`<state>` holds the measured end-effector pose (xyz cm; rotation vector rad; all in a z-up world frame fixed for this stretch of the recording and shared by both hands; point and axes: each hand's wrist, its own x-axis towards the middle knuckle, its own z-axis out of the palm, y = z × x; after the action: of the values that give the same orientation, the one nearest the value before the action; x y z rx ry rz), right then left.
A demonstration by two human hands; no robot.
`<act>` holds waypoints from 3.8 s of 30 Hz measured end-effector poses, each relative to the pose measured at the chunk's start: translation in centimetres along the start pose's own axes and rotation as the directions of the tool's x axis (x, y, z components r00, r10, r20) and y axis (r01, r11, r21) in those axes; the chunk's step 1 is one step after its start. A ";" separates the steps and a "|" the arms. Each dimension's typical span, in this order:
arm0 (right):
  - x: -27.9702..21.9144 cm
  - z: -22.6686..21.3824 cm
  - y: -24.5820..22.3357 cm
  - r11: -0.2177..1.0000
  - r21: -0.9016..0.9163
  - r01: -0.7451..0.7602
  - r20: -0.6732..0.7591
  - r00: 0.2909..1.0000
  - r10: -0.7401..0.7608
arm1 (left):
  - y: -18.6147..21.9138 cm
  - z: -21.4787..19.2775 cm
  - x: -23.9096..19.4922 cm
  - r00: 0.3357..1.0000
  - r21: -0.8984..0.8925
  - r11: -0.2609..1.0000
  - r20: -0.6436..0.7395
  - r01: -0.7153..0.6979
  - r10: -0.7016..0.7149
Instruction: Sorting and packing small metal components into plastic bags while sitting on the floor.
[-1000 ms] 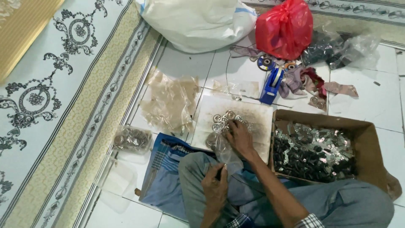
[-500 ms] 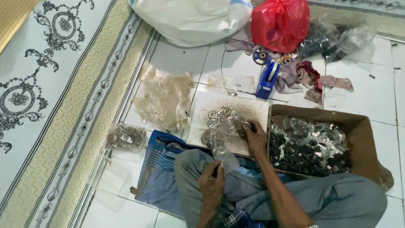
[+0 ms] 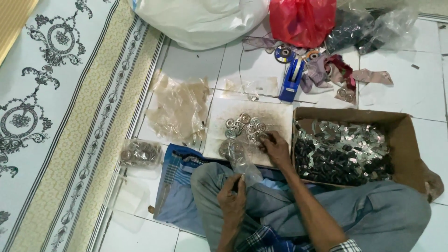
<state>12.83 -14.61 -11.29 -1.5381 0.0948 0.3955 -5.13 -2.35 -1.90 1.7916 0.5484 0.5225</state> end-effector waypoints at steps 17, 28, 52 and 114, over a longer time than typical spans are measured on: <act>1.0 2.3 -1.7 0.717 -0.670 0.195 0.098 0.980 -0.176 | 1.0 -0.8 0.2 0.999 -0.082 0.996 0.003 -0.032 0.032; 1.2 1.3 -0.7 0.755 -0.614 0.231 0.135 0.973 -0.189 | 1.2 -0.3 1.7 0.996 0.006 0.996 -0.024 -0.088 0.088; -8.3 1.7 -10.1 0.188 -0.777 0.601 0.452 0.740 -0.498 | 6.6 -1.6 8.4 0.956 -0.067 0.965 0.139 -0.252 0.259; -2.5 -0.1 -7.8 0.948 0.006 0.318 -0.067 0.946 -0.317 | 8.2 -0.9 10.5 0.997 -0.015 0.998 -0.039 0.063 -0.063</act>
<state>12.87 -15.10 -3.13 -1.5189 -0.0989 0.0870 3.54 2.60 7.00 1.7479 0.6253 0.5184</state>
